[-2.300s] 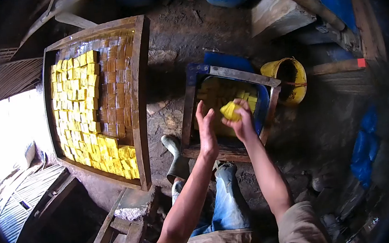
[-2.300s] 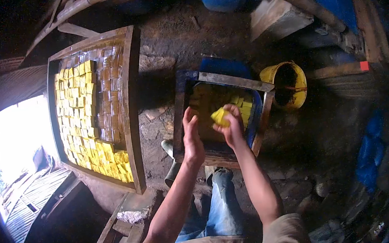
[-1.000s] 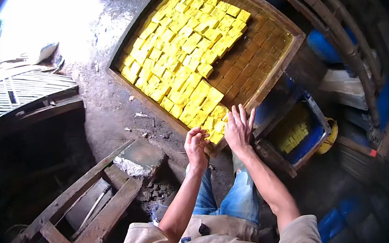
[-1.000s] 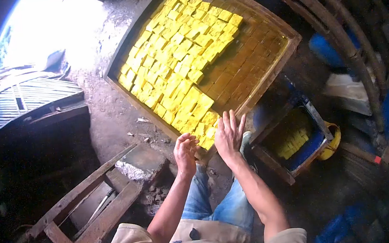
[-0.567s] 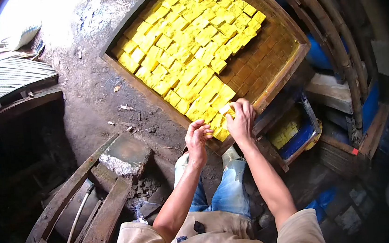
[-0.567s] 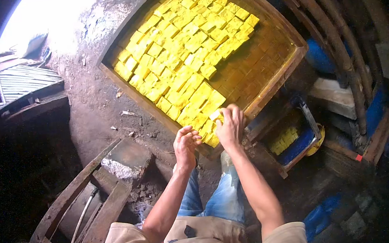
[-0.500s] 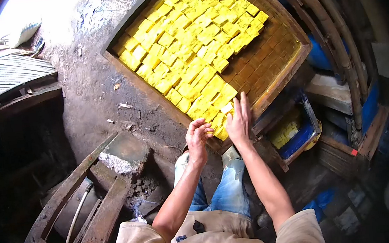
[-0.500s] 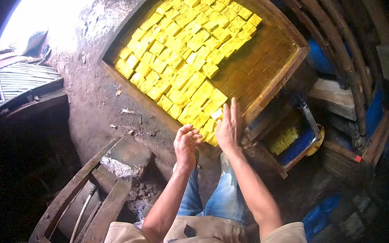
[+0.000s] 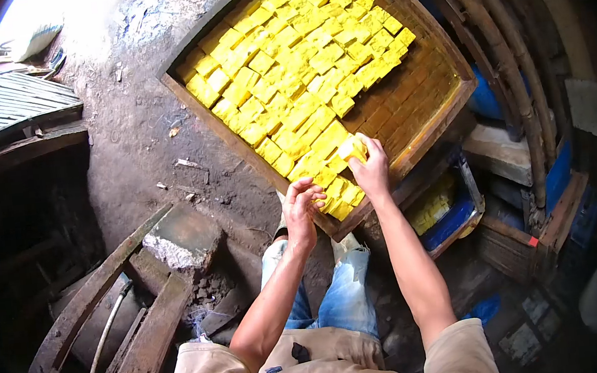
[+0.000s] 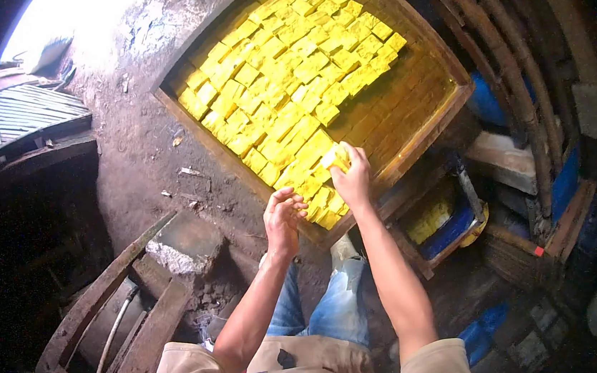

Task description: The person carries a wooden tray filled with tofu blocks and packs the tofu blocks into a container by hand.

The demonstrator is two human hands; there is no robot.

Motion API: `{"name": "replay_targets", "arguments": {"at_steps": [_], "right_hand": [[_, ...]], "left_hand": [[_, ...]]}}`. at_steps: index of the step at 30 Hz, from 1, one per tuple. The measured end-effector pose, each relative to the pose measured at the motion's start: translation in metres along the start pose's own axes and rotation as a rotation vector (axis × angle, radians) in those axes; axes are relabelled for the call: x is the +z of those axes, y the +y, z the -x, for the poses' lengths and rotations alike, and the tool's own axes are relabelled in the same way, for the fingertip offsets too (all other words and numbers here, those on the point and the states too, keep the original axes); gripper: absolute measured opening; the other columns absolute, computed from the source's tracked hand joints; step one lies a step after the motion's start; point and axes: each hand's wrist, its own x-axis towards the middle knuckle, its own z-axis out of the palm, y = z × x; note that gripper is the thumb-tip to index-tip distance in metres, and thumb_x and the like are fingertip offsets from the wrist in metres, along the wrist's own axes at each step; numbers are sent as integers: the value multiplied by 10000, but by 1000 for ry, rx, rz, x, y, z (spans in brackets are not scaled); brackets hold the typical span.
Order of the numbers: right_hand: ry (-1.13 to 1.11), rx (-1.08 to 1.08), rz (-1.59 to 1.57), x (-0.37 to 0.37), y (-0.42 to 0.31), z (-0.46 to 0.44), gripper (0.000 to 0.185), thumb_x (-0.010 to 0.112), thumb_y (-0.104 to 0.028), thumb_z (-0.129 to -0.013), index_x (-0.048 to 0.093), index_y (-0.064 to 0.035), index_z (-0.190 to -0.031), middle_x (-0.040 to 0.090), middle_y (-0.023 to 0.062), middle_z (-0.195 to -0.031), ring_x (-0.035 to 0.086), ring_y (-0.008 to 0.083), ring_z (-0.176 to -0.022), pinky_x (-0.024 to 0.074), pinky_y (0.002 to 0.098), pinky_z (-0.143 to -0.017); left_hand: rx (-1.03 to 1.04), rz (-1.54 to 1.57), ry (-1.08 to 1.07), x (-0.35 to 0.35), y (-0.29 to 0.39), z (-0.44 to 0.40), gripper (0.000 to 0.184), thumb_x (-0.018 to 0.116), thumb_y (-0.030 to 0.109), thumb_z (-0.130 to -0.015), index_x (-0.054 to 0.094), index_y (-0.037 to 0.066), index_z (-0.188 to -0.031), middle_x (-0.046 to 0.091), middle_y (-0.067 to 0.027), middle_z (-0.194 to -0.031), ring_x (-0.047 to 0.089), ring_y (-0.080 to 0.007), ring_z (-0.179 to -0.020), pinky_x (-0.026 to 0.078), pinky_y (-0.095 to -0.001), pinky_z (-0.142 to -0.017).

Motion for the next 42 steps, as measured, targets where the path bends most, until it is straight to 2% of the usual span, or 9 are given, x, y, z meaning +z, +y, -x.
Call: {"name": "replay_targets", "arguments": {"at_steps": [6,13,17,18,23,29,31,35,42], "right_hand": [[139,-156,352,29,0,12,447,606,-154,-795,532,34,-1194,386,219,-1396,386,402,-1246,335,500,-1039],[84,-53,-244,7,-16,-3,461,707,-61,-692,549,5,-1120,599,117,-970,612,233,-879,507,343,-826],[-26,4,6,24,-21,-28,492,679,-129,-726,585,24,-1183,558,192,-1202,558,304,-1126,443,395,-966],[-85,58,191,27,-25,-31,516,638,-197,-775,573,6,-1245,414,228,-1425,390,354,-1330,342,422,-1077],[37,-118,402,69,1,-19,614,557,-251,-830,444,-2,-1380,364,263,-1463,320,402,-1372,243,454,-1148],[-236,-28,27,30,-31,-43,529,751,-172,-663,524,9,-1105,552,192,-1199,565,303,-1088,471,412,-919],[-396,106,-426,5,-22,-58,524,755,-158,-654,540,7,-1103,577,159,-1170,583,247,-1058,484,364,-893],[-597,32,-505,-41,-64,-24,625,785,-122,-718,531,17,-1272,592,129,-1235,553,190,-1167,444,299,-985],[149,-261,282,51,8,34,357,542,-123,-912,566,56,-1221,488,204,-1398,379,409,-1350,303,462,-1131]], "left_hand": [[13,7,4,-2,5,-4,288,511,105,-878,533,22,-1153,620,-102,-960,623,-183,-816,509,-308,-743],[23,47,3,-5,14,-10,294,505,111,-884,532,25,-1163,622,-102,-960,625,-186,-812,510,-309,-747],[17,60,-2,0,18,-13,298,510,122,-886,528,30,-1169,615,-99,-979,617,-183,-840,504,-308,-760],[16,60,-10,0,19,-13,300,511,124,-886,525,30,-1171,613,-98,-982,614,-182,-848,502,-307,-760],[74,99,-53,-2,25,-23,321,518,165,-889,519,46,-1188,599,-91,-1041,586,-192,-967,475,-341,-844],[94,269,-65,13,29,-45,383,521,233,-902,509,68,-1248,582,-93,-1204,526,-237,-1180,370,-409,-1028],[49,314,-116,19,23,-53,447,528,293,-905,491,84,-1298,566,-98,-1265,496,-241,-1231,339,-426,-1060],[-104,536,-234,45,33,-47,508,524,380,-923,460,152,-1373,528,-127,-1335,488,-304,-1248,382,-502,-1042],[-276,808,-508,-9,39,-34,417,574,248,-886,517,164,-1291,537,-157,-1270,545,-391,-1127,507,-553,-909]]}}
